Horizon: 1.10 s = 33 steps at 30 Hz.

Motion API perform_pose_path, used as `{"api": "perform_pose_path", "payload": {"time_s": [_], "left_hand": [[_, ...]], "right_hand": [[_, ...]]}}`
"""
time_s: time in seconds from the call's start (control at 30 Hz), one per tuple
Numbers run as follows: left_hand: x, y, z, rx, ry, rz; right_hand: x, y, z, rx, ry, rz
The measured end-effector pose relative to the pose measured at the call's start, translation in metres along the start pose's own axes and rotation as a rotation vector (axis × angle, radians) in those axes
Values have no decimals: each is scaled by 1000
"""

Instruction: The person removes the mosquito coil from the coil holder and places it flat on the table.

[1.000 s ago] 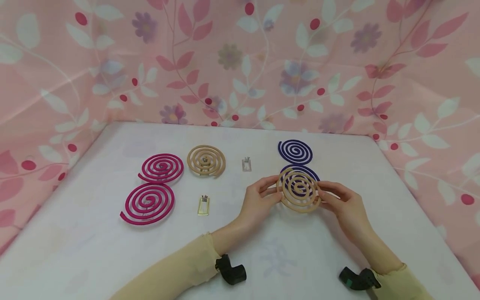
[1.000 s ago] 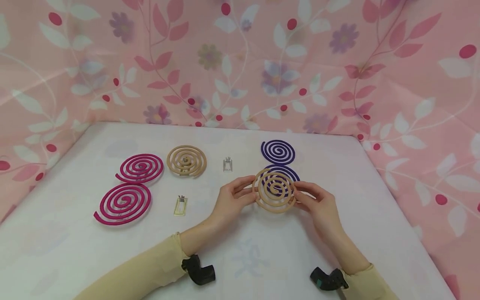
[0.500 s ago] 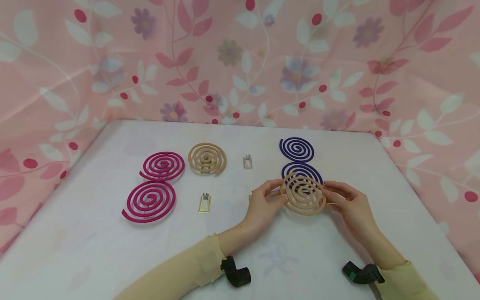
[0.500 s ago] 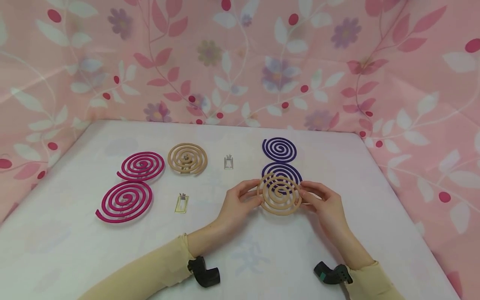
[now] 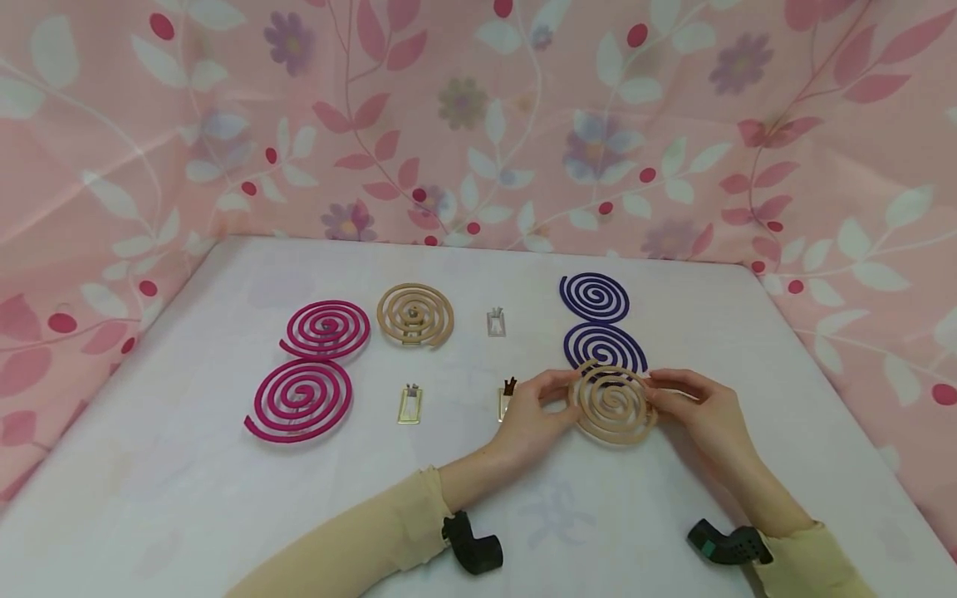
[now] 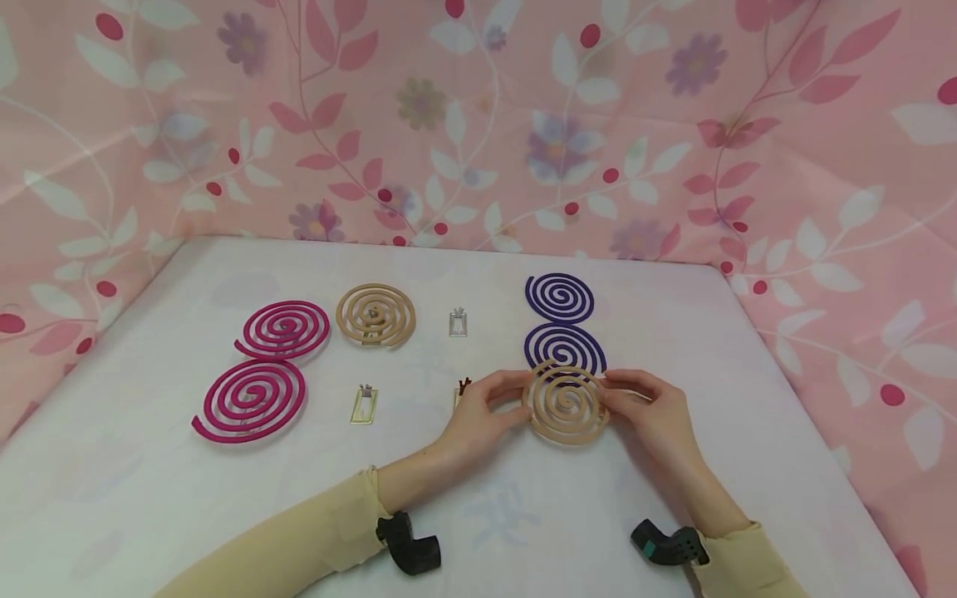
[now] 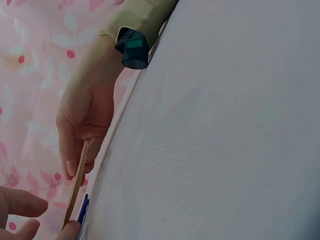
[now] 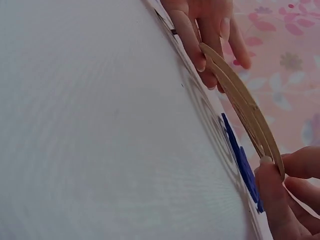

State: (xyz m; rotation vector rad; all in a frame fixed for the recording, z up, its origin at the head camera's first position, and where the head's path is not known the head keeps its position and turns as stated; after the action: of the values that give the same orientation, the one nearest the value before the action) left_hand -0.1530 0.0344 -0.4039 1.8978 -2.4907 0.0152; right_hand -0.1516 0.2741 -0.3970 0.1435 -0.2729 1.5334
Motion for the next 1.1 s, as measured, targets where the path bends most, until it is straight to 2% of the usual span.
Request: {"api": "perform_pose_path", "payload": {"time_s": [0.23,0.5,0.77,1.1], "left_hand": [[-4,-2,0,-14,41,69],[-7,-5,0,-3,86,133],[-7,-5,2,-17,70,143],[-9,-6,2,14,11,184]], "right_hand": [[5,0,-1,24,-200,-64],[10,0,0,15,-325,-93],[8,-1,0,22,-377,-80],[9,-2,-2,0,-404,-35]]}}
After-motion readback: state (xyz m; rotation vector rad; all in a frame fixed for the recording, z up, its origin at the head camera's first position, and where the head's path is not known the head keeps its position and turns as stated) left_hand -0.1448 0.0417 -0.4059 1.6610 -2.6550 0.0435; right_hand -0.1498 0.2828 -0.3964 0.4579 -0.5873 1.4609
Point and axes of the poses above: each hand's wrist, its own y-axis towards the middle knuckle, its own x-axis out of the back of the hand, z = x × y, the point moved 3 cm from there along y, towards the middle knuckle, and after that the axes turned 2 degrees about -y, right-handed, at the moved point
